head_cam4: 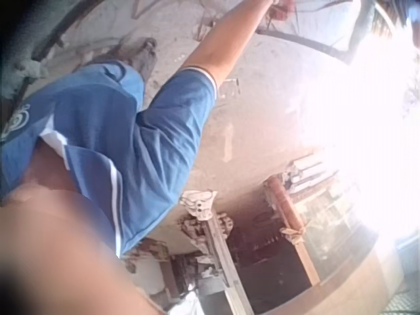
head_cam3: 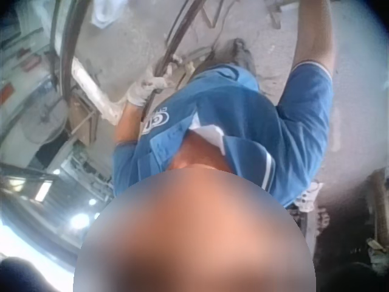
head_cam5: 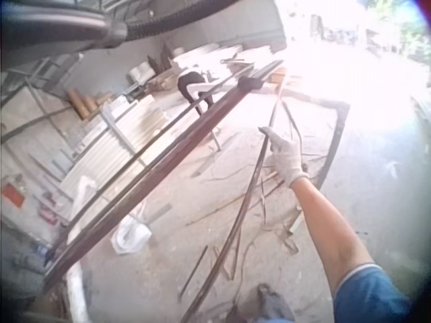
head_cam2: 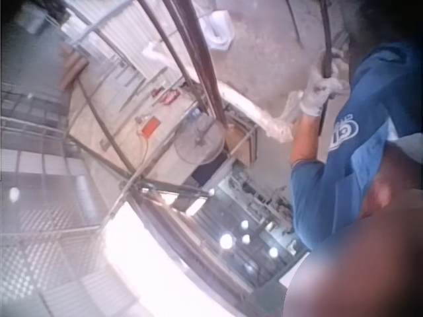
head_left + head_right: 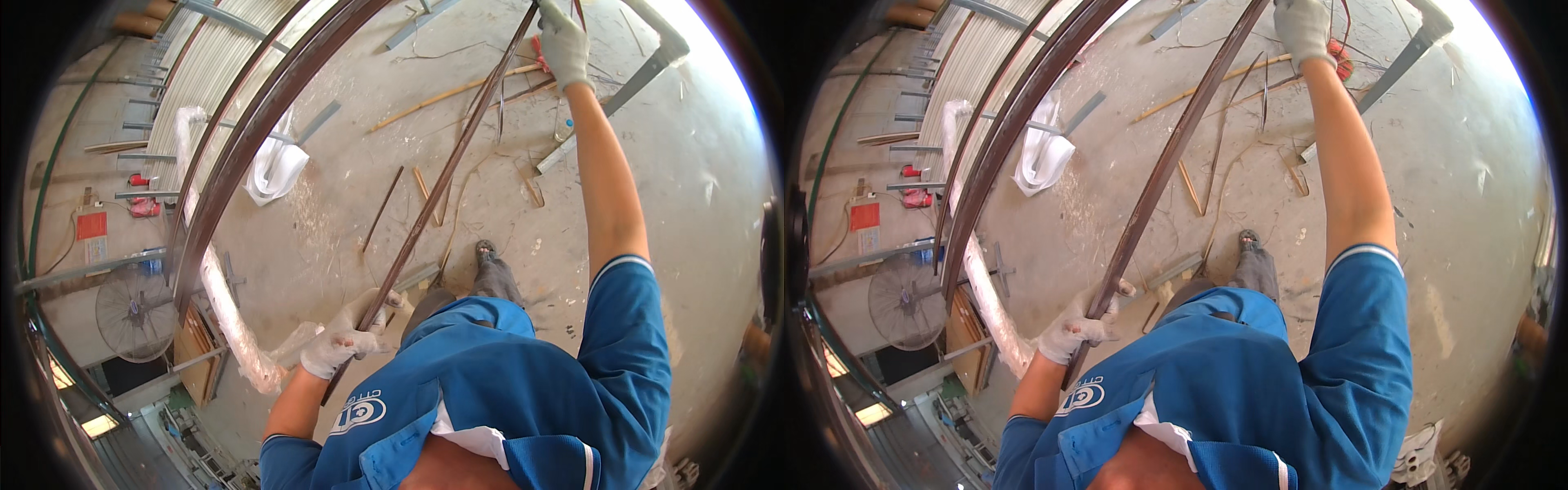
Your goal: The person scrapes a long curved metal frame with a handheld scraper, removing material along its length. The person repeatedly repositions the frame and continues scraping different sections.
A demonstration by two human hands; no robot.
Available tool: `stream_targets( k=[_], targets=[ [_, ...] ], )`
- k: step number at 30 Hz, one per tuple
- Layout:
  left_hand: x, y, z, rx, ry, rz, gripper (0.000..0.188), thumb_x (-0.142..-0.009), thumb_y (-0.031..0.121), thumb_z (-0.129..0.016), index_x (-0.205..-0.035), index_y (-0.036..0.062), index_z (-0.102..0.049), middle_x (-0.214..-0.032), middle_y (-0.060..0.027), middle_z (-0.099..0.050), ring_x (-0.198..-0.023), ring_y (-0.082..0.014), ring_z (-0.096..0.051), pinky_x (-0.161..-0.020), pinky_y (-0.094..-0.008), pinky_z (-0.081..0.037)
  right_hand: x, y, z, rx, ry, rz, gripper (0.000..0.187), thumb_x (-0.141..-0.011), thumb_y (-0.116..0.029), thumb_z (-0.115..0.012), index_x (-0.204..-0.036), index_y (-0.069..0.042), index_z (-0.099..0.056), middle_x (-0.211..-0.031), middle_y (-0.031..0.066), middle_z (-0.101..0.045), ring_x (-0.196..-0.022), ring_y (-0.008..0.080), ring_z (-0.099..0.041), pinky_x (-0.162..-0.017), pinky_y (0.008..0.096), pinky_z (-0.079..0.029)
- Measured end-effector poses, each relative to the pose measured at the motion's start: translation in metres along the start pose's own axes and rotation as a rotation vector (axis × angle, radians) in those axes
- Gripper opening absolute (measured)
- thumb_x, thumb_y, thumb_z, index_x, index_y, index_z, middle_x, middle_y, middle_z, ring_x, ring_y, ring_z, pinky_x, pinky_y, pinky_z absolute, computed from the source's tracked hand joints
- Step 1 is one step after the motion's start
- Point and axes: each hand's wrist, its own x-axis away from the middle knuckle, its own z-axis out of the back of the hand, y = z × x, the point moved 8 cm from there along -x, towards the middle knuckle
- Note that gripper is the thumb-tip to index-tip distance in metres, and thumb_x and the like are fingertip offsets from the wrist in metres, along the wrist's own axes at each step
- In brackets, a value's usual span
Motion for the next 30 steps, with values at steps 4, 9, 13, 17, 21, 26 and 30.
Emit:
stream_targets(
  k=[4, 9, 13, 17, 21, 26, 30],
  targets=[
    [-0.002, -0.005, 0.003, 0.18, -0.007, 0.042, 0.073, -0.065, 0.009, -0.065, -0.135, -0.0008, -0.05, -0.073, 0.0052, -0.046, -0.053, -0.0041, -0.042, -0.05, -0.0201, -0.032, 0.119, -0.118, 0.0, 0.029, 0.184, 0.543, 0.04, -0.09, -0.003, -0.055, -0.122, -0.019, -0.073, -0.102, 0.0101, -0.075, -0.086, 0.0241, -0.071, -0.075, 0.0339, -0.057],
    [-0.006, -0.012, 0.01, 0.164, -0.007, 0.012, 0.075, -0.065, 0.009, -0.064, -0.136, -0.0048, -0.048, -0.072, 0.0044, -0.045, -0.052, -0.0045, -0.042, -0.048, -0.0204, -0.032, 0.278, -0.21, -0.018, -0.003, -0.247, 0.681, 0.058, -0.074, -0.02, -0.067, -0.131, -0.031, -0.064, -0.079, 0.0013, -0.053, -0.071, 0.0208, -0.058, -0.057, 0.0357, -0.05],
    [0.0, -0.013, 0.008, 0.209, -0.081, -0.002, 0.068, -0.069, 0.008, -0.064, -0.136, -0.0003, -0.052, -0.073, 0.0054, -0.048, -0.054, -0.0034, -0.044, -0.048, -0.0196, -0.034, 0.297, -0.209, -0.018, -0.118, -0.417, 0.545, 0.056, -0.07, -0.008, -0.063, -0.123, -0.023, -0.072, -0.069, 0.0046, -0.051, -0.064, 0.0259, -0.057, -0.055, 0.0382, -0.048],
    [-0.002, -0.009, 0.005, 0.251, -0.151, -0.016, 0.069, -0.068, 0.007, -0.064, -0.135, -0.0018, -0.052, -0.076, 0.0047, -0.049, -0.057, -0.0038, -0.047, -0.05, -0.0202, -0.036, 0.228, -0.191, -0.015, -0.037, -0.361, 0.507, 0.052, -0.076, 0.0, -0.059, -0.123, -0.018, -0.072, -0.089, 0.0086, -0.069, -0.079, 0.0283, -0.068, -0.068, 0.037, -0.056],
    [-0.002, -0.015, -0.002, 0.2, -0.104, 0.026, 0.069, -0.067, 0.006, -0.068, -0.134, -0.0017, -0.053, -0.077, 0.0039, -0.05, -0.061, -0.0056, -0.049, -0.057, -0.0222, -0.042, 0.122, -0.126, -0.003, -0.205, -0.11, 0.331, 0.041, -0.093, 0.0, -0.056, -0.129, -0.013, -0.07, -0.12, 0.0107, -0.074, -0.103, 0.0183, -0.073, -0.092, 0.0308, -0.056],
    [-0.004, -0.018, -0.006, 0.197, 0.025, 0.062, 0.069, -0.07, 0.013, -0.075, -0.135, -0.003, -0.054, -0.077, 0.0053, -0.047, -0.066, -0.0065, -0.048, -0.064, -0.0216, -0.041, -0.003, -0.014, -0.017, -0.03, -0.01, 0.252, 0.036, -0.1, -0.005, -0.055, -0.13, -0.017, -0.07, -0.119, 0.0101, -0.074, -0.106, 0.0108, -0.069, -0.094, 0.0274, -0.054],
    [-0.007, -0.009, -0.014, 0.059, 0.035, 0.07, 0.072, -0.071, 0.026, -0.076, -0.134, -0.0029, -0.056, -0.075, 0.0057, -0.044, -0.065, -0.0061, -0.045, -0.06, -0.0222, -0.035, -0.111, 0.051, 0.019, -0.211, 0.164, 0.234, 0.047, -0.094, 0.007, -0.043, -0.13, -0.009, -0.068, -0.118, 0.01, -0.074, -0.113, 0.019, -0.067, -0.095, 0.0303, -0.051]
  ],
)
